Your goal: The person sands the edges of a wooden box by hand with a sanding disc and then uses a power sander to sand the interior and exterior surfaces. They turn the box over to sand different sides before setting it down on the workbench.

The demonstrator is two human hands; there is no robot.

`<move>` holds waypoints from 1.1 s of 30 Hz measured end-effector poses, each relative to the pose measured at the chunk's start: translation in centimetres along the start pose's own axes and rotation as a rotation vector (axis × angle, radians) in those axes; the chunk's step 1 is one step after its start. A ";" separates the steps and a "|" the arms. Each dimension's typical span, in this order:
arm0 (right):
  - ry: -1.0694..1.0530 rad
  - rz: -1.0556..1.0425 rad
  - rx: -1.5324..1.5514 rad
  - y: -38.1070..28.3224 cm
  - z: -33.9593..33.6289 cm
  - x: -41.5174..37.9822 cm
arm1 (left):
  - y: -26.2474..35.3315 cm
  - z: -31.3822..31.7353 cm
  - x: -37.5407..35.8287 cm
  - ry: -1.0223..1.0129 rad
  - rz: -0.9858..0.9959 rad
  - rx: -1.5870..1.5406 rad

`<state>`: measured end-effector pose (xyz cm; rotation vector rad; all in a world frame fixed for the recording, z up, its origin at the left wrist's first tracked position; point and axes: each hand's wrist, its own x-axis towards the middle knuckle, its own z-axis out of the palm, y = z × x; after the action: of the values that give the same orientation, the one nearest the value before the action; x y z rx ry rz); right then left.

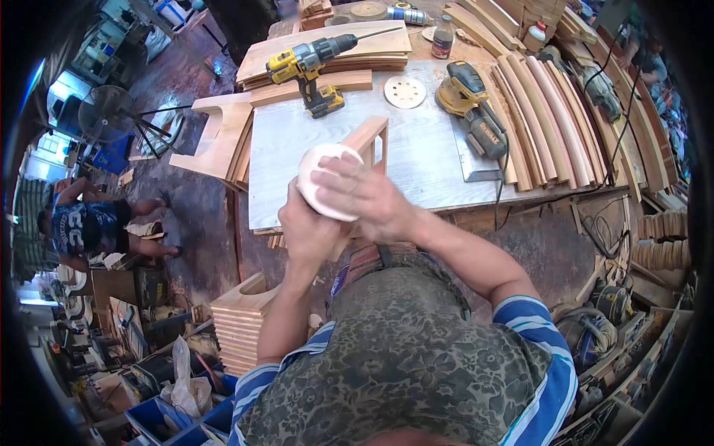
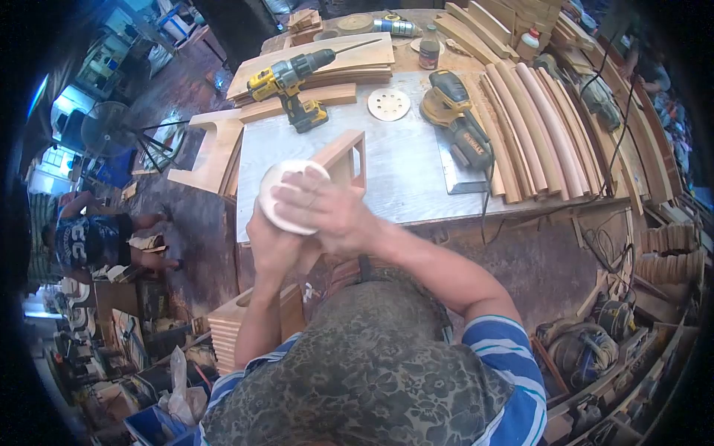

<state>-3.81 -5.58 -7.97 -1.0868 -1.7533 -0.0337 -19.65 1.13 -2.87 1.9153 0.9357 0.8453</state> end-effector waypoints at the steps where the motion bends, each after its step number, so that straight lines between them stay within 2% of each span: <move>1: 0.032 0.009 -0.012 2.2 0.6 -0.9 | -0.5 -0.1 0.0 0.001 -0.001 0.005; 3: 0.040 0.055 -0.089 8.5 0.2 -3.0 | -2.4 0.1 0.3 0.048 -0.018 0.031; 4: 0.053 0.121 -0.165 9.2 0.0 -3.0 | -2.7 0.0 0.2 0.046 -0.018 0.040; 7: 0.055 0.076 -0.071 5.1 1.9 -1.9 | -2.6 0.2 0.8 0.057 -0.029 0.065; 8: 0.061 -0.042 -0.101 2.9 2.5 -0.9 | -2.1 0.2 0.6 0.060 -0.070 0.045; 9: 0.065 -0.040 -0.107 3.4 2.2 -0.9 | -1.8 0.2 0.7 0.066 -0.103 0.024; 11: 0.002 0.006 -0.114 5.4 1.7 -1.4 | -2.3 0.0 0.5 0.050 -0.081 0.035; 12: 0.050 0.141 -0.052 8.8 2.2 -2.7 | -2.7 -0.1 0.1 0.039 -0.069 0.043; 13: 0.052 0.143 -0.051 11.6 1.6 -3.2 | -3.2 -0.2 0.2 0.038 -0.069 0.046; 15: 0.015 0.273 -0.150 14.9 0.3 -3.7 | -3.9 -0.3 0.6 0.028 -0.092 -0.002; 17: 0.040 0.292 -0.137 11.6 1.2 -2.4 | -2.9 -0.4 1.0 0.013 -0.112 0.027; 19: 0.097 0.077 0.000 5.8 1.5 -0.1 | -2.2 -0.2 1.0 -0.008 -0.137 0.059; 22: 0.105 0.056 0.051 6.8 1.6 -0.7 | -2.3 -0.4 0.9 -0.009 -0.045 0.071; 24: 0.147 0.111 -0.021 14.5 1.8 -3.2 | -3.8 -1.0 1.2 -0.038 -0.072 -0.012; 27: -0.025 0.377 -0.216 19.2 -1.7 -4.5 | -4.6 -1.4 2.0 -0.031 -0.087 -0.041; 28: -0.113 0.469 -0.264 19.6 -2.7 -5.0 | -4.4 -1.3 2.0 -0.030 -0.092 -0.040; 29: -0.121 0.470 -0.259 19.6 -3.1 -5.9 | -4.0 -1.2 2.1 -0.023 -0.060 -0.042; 31: -0.084 0.727 -0.142 19.2 -4.1 -6.6 | -3.0 -0.8 2.3 -0.002 -0.034 -0.050; 32: -0.100 0.721 -0.140 18.9 -4.5 -7.2 | -2.4 -0.6 2.3 0.005 -0.046 -0.082; 33: 0.073 0.847 -0.040 18.3 -4.8 -8.0 | -2.1 -0.3 2.2 0.013 -0.060 -0.114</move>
<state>12.54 -2.27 -19.97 -1.7500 -1.1177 0.4080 -19.43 3.98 -4.14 1.7780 0.9284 0.8583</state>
